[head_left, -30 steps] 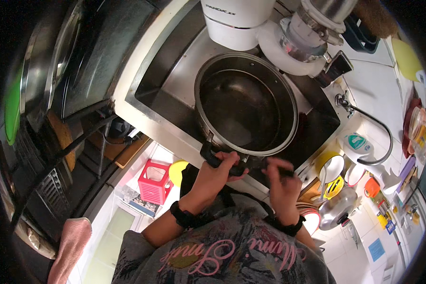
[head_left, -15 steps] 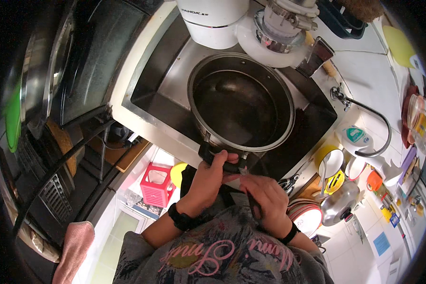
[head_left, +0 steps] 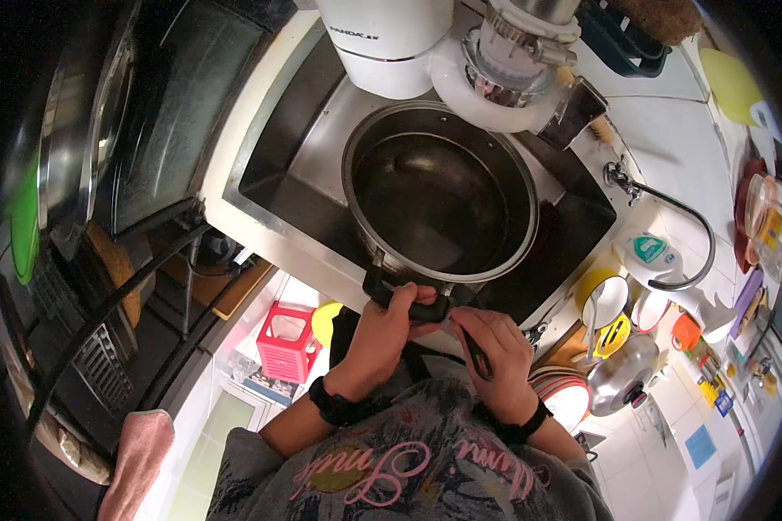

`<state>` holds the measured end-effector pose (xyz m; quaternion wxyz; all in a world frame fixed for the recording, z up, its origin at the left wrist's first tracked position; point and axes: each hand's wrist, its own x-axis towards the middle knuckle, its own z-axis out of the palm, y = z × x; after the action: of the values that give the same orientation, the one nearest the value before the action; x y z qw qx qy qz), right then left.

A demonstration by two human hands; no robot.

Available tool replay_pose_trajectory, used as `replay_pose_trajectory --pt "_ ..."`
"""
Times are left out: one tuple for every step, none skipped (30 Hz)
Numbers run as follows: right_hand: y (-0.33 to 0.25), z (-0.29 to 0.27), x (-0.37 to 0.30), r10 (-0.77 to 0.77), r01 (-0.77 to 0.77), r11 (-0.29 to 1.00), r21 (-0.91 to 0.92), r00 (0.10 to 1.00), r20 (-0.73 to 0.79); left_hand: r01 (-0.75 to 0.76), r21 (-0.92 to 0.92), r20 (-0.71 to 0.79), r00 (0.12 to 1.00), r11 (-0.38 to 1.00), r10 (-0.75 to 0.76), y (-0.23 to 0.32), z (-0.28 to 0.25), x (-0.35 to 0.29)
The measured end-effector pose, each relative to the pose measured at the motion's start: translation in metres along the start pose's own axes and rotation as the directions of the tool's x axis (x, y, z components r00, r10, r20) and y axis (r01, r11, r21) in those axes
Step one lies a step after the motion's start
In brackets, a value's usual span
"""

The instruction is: Tightening a screw on a pot handle using a screwdriver in a kitchen sink.

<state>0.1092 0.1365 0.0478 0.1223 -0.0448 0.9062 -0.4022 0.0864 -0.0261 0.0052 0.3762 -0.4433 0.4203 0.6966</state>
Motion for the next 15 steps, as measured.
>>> replay_pose_trajectory --pt "-0.001 0.0 -0.003 -0.021 0.021 1.0 0.016 1.0 -0.001 0.014 -0.006 -0.005 1.0 1.0 -0.014 0.001 0.0 0.0" --pt "-0.001 0.0 -0.004 -0.041 0.041 0.999 0.031 0.999 -0.002 0.012 -0.006 -0.005 1.0 1.0 -0.012 0.001 0.0 0.002" --pt "0.0 0.0 -0.004 -0.04 0.04 0.999 0.032 0.999 -0.002 0.018 -0.009 0.001 1.0 1.0 -0.018 0.0 -0.001 0.003" --pt "0.001 0.0 -0.003 -0.034 0.034 0.999 0.035 0.999 0.01 0.025 -0.012 0.007 1.0 1.0 -0.025 -0.001 -0.002 0.003" --pt "0.003 0.0 -0.001 -0.029 0.028 0.999 0.039 0.999 0.022 0.026 -0.011 0.007 1.0 1.0 -0.026 -0.001 -0.002 0.002" --pt "0.004 -0.001 0.0 -0.025 0.024 0.999 0.041 0.999 0.033 0.018 -0.013 -0.003 1.0 1.0 -0.018 0.0 -0.001 0.001" --pt "0.003 -0.001 -0.001 -0.026 0.025 0.999 0.04 0.999 0.033 0.009 -0.014 -0.012 1.0 1.0 -0.01 0.001 0.0 0.0" --pt "0.0 -0.002 -0.004 -0.062 0.06 0.997 0.058 0.998 0.032 0.008 -0.015 -0.012 1.0 1.0 -0.008 0.002 0.002 0.0" --pt "-0.002 -0.002 -0.006 -0.095 0.092 0.993 0.077 0.995 0.03 0.012 -0.002 -0.016 1.0 1.0 -0.012 0.002 0.002 0.0" --pt "0.0 -0.001 -0.005 -0.094 0.091 0.993 0.077 0.995 0.03 0.015 0.01 -0.02 1.0 1.0 -0.015 0.002 0.003 0.0" --pt "0.002 -0.001 -0.001 -0.086 0.082 0.994 0.072 0.995 0.057 0.016 0.01 -0.02 1.0 1.0 -0.016 0.001 0.001 0.0" --pt "0.004 -0.001 0.002 -0.082 0.077 0.995 0.067 0.993 0.083 0.004 -0.004 -0.013 1.0 1.0 -0.004 -0.001 0.0 0.0" --pt "0.004 -0.001 0.003 -0.086 0.08 0.994 0.068 0.993 0.083 -0.008 -0.019 -0.007 1.0 1.0 0.008 -0.001 -0.001 0.0" --pt "0.003 0.0 0.004 -0.106 0.101 0.993 0.061 0.991 0.078 -0.012 -0.02 -0.008 1.0 1.0 0.011 0.001 0.0 -0.001" --pt "0.003 0.001 0.004 -0.123 0.12 0.991 0.053 0.99 0.074 -0.014 0.005 -0.024 1.0 1.0 0.014 0.002 0.002 -0.002"
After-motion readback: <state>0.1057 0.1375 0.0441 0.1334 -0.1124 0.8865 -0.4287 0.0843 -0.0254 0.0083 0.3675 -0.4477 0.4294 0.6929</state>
